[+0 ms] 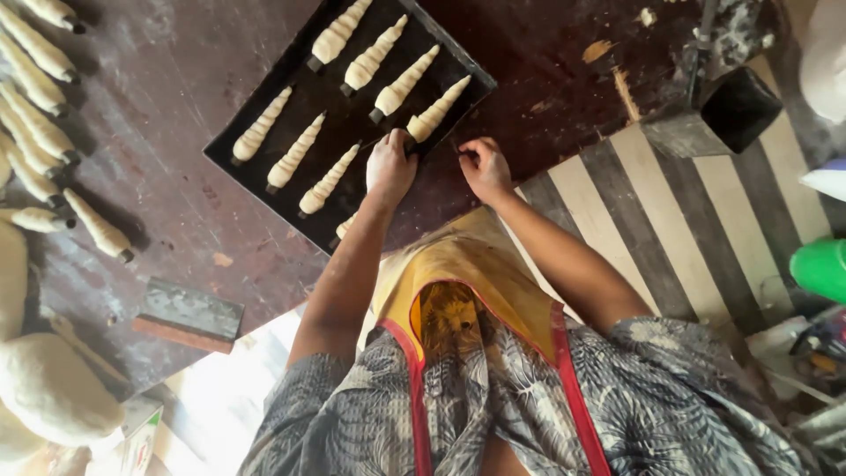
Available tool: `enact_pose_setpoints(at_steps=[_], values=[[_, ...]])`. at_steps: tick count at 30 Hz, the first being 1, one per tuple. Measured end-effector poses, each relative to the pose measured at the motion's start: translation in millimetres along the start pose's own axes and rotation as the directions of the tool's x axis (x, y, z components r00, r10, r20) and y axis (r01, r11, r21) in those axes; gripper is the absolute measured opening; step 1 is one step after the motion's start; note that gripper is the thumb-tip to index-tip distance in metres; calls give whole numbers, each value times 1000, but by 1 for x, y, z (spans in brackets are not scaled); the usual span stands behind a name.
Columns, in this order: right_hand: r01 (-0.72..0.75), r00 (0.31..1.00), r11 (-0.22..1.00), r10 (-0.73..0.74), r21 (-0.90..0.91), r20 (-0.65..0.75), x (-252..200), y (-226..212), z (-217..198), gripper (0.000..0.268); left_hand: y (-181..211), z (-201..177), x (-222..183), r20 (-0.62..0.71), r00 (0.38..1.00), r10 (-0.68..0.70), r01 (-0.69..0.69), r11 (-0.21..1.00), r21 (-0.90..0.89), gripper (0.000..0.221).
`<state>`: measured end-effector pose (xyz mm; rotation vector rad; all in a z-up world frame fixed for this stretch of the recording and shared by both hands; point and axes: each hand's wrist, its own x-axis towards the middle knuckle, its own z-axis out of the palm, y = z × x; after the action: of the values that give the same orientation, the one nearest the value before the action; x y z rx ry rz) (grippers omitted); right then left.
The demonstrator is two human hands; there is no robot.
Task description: Organizing and arranging pastry dough cones onto baking trays and cleaning the workstation.
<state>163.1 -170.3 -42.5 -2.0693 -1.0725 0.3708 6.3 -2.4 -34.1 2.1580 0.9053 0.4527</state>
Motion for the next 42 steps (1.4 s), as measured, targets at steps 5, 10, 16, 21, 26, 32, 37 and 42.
enact_pose_setpoints(at_steps=[5,10,16,21,26,32,37,42], values=[[-173,980,970,187,169,-67,-13,20,21,19,-4,4,16,21,995,-95,96,994,-44,24],[-281,945,544,301,791,129,-16,-13,29,30,-4,-28,29,398,877,-269,479,423,-769,18],[-297,945,-61,126,953,302,21,-113,24,45,15,-93,16,568,817,-96,564,-74,-823,13],[-251,967,73,53,965,248,37,-135,35,31,8,-112,13,538,837,-100,534,-67,-843,11],[-343,931,144,183,928,315,39,-115,58,18,-2,-105,5,380,914,-144,390,51,-919,11],[-436,864,138,342,889,371,40,-124,57,19,29,-105,-11,-56,970,-236,130,702,-701,19],[-492,821,-79,290,867,492,41,-120,48,22,38,-109,-14,-341,932,125,-243,912,-330,19],[-521,773,-118,354,845,526,39,-127,41,23,31,-101,-17,-371,901,226,-307,935,-176,20]])
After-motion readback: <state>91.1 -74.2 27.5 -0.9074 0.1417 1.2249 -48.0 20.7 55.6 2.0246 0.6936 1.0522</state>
